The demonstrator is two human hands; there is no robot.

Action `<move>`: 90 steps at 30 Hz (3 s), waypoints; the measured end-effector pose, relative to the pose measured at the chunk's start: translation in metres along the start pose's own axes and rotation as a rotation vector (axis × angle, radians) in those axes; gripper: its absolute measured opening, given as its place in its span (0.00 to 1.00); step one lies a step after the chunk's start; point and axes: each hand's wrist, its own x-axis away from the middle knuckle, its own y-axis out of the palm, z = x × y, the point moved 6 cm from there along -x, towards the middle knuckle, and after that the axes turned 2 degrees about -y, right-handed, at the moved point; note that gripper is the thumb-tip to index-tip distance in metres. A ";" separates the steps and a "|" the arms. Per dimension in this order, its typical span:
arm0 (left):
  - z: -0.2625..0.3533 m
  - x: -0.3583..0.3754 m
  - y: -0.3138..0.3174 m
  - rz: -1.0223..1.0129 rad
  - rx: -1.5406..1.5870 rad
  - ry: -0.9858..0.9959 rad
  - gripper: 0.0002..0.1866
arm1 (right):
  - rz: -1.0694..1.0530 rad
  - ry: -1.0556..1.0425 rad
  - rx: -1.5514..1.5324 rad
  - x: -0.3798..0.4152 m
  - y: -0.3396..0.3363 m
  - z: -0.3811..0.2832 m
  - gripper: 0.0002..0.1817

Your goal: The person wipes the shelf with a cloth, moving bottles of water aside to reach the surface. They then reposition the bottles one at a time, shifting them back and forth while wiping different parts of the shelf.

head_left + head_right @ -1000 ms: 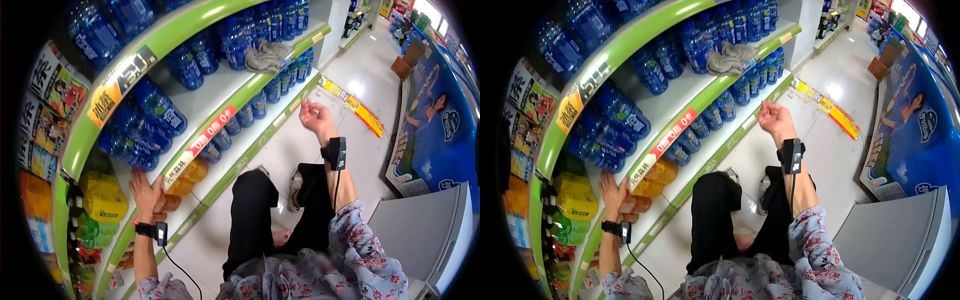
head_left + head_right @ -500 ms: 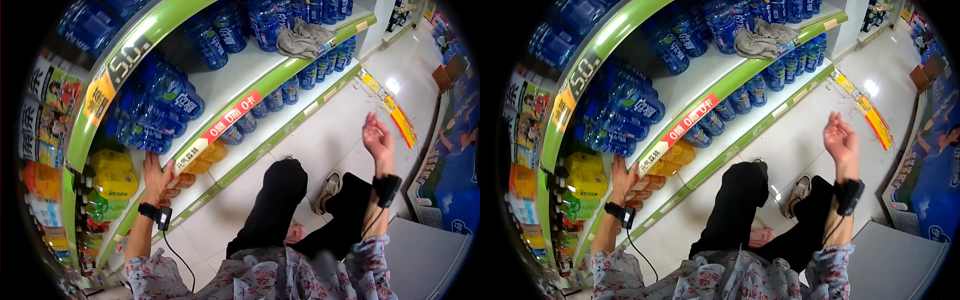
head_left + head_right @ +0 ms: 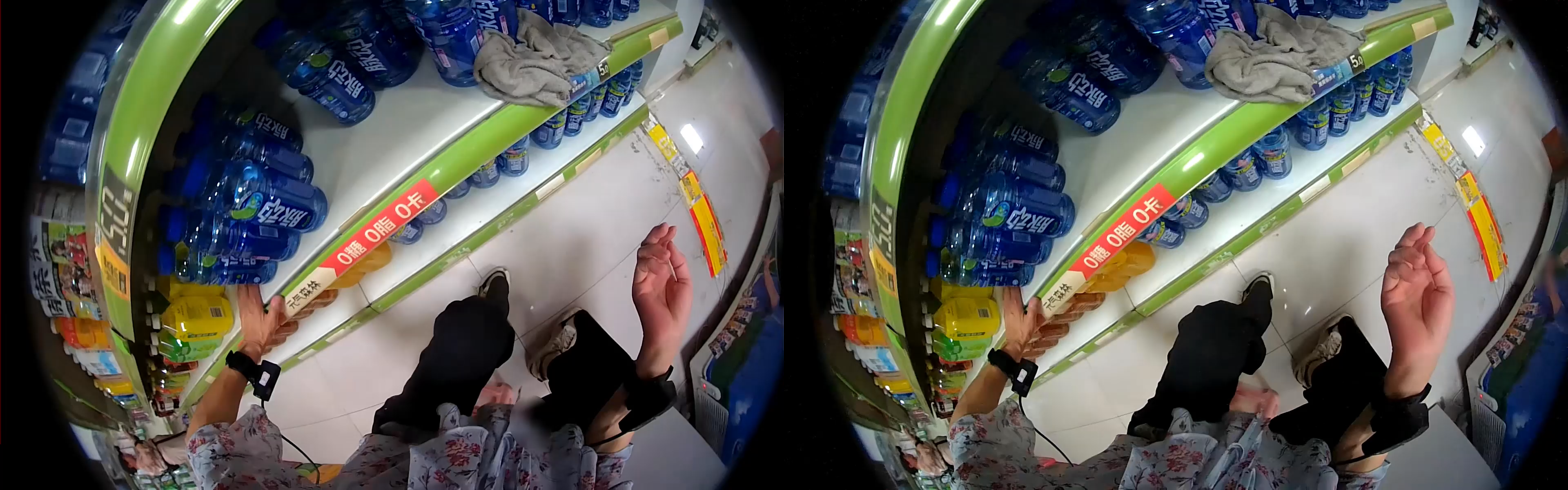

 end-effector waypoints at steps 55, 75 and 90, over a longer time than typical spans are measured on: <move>-0.046 0.011 0.031 0.018 -0.004 -0.036 0.41 | 0.279 -0.087 0.375 -0.228 -0.015 -0.144 0.11; 0.021 0.004 -0.027 0.172 0.095 -0.015 0.39 | 0.066 0.249 0.449 -0.189 0.059 0.020 0.11; 0.010 0.004 -0.013 0.177 0.011 -0.038 0.43 | 0.064 0.424 0.241 -0.207 0.077 0.048 0.12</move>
